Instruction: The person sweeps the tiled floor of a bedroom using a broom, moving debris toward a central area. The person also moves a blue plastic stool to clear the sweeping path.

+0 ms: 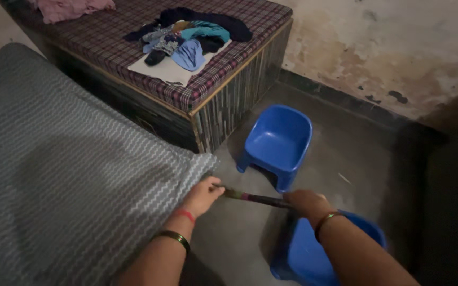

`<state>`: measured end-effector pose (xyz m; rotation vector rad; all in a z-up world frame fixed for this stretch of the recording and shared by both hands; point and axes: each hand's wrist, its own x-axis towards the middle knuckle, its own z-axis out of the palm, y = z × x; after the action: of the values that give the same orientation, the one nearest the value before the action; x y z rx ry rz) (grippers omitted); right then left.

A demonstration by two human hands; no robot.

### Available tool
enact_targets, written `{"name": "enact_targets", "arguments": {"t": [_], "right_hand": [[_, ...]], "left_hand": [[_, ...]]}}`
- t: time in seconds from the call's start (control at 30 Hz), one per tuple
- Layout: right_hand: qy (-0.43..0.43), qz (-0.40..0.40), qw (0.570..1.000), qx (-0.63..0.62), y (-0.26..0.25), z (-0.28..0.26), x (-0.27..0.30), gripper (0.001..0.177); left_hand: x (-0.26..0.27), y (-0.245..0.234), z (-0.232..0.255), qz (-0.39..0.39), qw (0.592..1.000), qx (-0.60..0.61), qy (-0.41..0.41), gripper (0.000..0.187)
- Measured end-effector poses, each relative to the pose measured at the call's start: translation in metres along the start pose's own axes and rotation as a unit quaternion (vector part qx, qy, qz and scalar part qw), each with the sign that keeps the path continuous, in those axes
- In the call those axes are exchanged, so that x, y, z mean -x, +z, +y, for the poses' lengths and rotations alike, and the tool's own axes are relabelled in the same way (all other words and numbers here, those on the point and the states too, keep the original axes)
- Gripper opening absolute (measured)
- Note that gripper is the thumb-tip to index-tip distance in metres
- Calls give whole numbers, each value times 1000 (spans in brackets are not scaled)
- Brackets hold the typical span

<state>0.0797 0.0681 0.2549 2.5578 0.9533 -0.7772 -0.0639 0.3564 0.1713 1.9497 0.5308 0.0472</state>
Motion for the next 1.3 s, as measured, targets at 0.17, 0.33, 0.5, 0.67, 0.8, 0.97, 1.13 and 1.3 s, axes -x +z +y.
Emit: {"name": "enact_targets", "arguments": {"t": [0.17, 0.33, 0.5, 0.67, 0.8, 0.97, 1.13, 1.3], "right_hand": [[-7, -37, 999, 7, 9, 11, 43, 47], [-88, -30, 994, 50, 30, 17, 84, 44], [-4, -81, 993, -82, 40, 48, 131, 58], [40, -58, 988, -138, 67, 66, 147, 57], [17, -11, 996, -89, 92, 66, 142, 38], [44, -43, 996, -70, 110, 63, 152, 33], [9, -27, 998, 49, 116, 37, 167, 42], [-32, -38, 997, 54, 113, -13, 179, 40]], "left_hand": [[36, 24, 13, 46, 999, -20, 20, 45], [76, 60, 33, 62, 995, -45, 66, 45], [112, 80, 45, 45, 999, 24, 19, 48], [141, 81, 38, 100, 992, -21, 81, 47], [165, 76, 32, 94, 994, -20, 56, 47], [191, 65, 26, 84, 995, 5, 53, 46], [198, 49, 21, 68, 997, -13, 39, 46], [208, 23, 2, 43, 997, -39, 53, 46]]}}
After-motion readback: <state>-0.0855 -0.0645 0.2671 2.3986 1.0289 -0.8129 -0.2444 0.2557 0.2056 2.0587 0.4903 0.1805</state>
